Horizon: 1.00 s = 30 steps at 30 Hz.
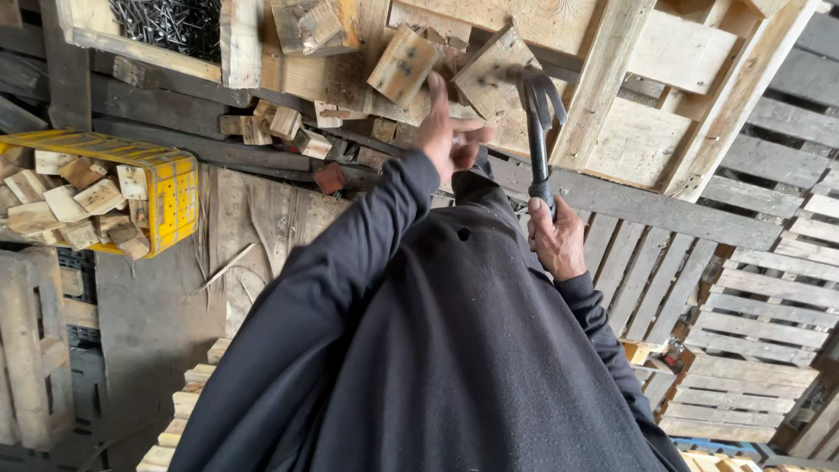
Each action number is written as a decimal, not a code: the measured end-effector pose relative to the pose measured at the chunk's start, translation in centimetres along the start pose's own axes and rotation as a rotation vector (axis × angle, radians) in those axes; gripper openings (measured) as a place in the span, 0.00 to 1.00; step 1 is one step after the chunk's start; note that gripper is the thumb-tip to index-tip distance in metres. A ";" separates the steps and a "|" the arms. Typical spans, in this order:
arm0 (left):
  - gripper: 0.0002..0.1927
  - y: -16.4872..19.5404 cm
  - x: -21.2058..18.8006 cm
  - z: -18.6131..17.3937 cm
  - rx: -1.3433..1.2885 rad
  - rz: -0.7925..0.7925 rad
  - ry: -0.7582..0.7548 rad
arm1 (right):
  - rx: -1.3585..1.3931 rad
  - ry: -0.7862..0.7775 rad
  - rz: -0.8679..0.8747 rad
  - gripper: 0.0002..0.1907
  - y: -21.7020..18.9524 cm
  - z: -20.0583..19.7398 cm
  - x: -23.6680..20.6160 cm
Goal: The person dismantles wooden pallets on a work table, using a claw hammer to pry nails out of pallet boards and blocks. They pull extracted nails free by hand, toss scrap wood into a yellow crate, and sort usable wood pieces aside.
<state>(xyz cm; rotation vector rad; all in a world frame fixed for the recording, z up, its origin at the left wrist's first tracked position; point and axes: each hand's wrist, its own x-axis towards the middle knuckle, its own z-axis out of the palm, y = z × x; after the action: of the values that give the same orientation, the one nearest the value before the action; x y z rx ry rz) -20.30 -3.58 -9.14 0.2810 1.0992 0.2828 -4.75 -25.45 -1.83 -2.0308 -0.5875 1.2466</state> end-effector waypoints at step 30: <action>0.60 1.5 4.1 -2.3 1.346 1.186 0.378 | -0.007 0.081 -0.392 0.27 -7.3 -3.9 -2.9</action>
<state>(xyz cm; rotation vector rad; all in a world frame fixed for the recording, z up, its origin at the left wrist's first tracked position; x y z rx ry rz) -20.72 -0.55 -12.99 2.1788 1.2397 0.6144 -2.75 -23.71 6.52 -1.8465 -0.9005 0.9260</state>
